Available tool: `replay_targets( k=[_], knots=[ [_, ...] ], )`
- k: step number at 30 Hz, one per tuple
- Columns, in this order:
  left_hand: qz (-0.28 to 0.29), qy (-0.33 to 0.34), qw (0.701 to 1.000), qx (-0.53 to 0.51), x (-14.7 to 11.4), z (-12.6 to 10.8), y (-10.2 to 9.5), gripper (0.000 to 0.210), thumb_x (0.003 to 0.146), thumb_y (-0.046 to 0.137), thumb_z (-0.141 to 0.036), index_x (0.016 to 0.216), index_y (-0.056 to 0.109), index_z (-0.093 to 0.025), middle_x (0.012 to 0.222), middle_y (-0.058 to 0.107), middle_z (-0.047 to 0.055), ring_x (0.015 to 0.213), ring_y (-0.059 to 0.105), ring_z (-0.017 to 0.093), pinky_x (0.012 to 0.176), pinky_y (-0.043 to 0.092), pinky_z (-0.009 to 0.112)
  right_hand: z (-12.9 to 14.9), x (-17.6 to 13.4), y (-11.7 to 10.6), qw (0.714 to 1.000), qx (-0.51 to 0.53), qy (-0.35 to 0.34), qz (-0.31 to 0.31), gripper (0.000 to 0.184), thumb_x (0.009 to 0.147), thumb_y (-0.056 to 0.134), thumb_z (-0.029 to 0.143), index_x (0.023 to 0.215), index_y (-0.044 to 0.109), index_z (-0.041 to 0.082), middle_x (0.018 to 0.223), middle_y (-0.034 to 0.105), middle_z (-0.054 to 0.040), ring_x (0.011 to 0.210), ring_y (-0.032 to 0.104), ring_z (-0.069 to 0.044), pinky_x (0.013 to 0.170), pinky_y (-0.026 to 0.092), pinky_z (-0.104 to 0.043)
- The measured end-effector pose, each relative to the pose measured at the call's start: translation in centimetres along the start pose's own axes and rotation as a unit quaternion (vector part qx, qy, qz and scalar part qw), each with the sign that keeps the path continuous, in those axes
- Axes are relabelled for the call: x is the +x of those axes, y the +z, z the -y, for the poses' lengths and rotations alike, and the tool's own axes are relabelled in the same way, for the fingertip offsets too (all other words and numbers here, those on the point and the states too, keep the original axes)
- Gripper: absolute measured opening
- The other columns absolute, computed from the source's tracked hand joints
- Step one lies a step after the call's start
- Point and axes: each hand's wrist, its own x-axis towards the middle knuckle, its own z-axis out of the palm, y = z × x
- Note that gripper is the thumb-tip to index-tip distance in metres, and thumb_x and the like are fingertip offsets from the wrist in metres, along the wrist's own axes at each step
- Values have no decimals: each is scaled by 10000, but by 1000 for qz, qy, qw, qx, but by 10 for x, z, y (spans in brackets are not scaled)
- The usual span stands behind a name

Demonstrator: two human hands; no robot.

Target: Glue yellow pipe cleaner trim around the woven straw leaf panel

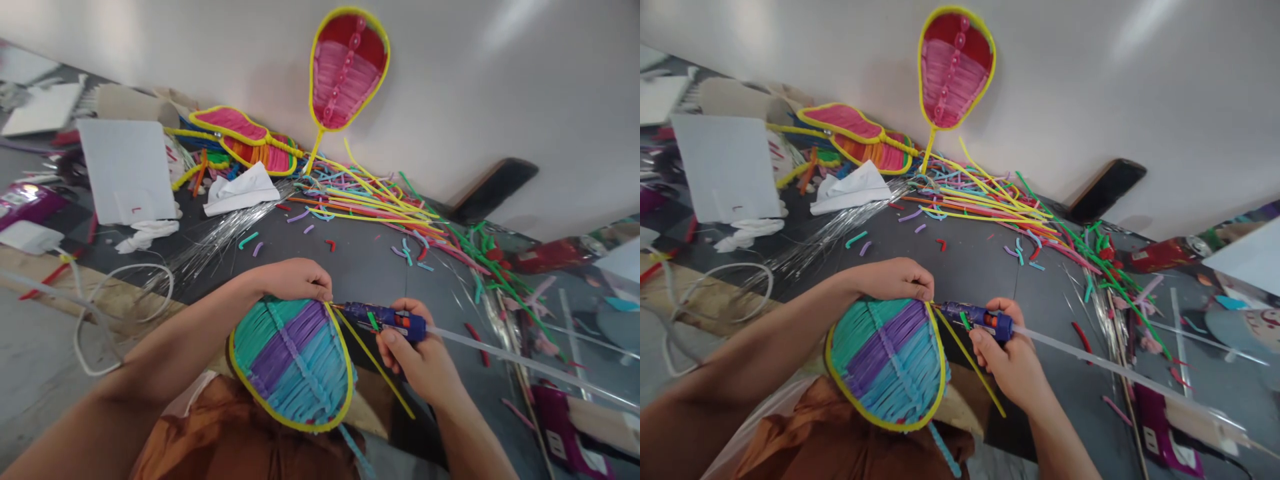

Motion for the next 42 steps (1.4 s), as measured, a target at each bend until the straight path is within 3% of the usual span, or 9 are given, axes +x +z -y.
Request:
replay_targets(
  k=[24,42],
  knots=[
    [3,-8,1000,11,0,-2,-1,219,867,522,-299,832,685,-157,791,696,-7,754,607,113,659,368,175,-11,-3,-5,999,-29,18,3,365,793,615,424,992,354,265,510,505,106,405,468,-96,390,380,-174],
    [2,-6,1000,-1,0,0,-1,236,866,519,-321,834,683,-155,789,691,-6,752,604,117,660,375,176,2,-5,1,1000,3,12,-20,359,797,587,458,969,343,257,531,548,97,398,493,-83,375,382,-155]
  ],
)
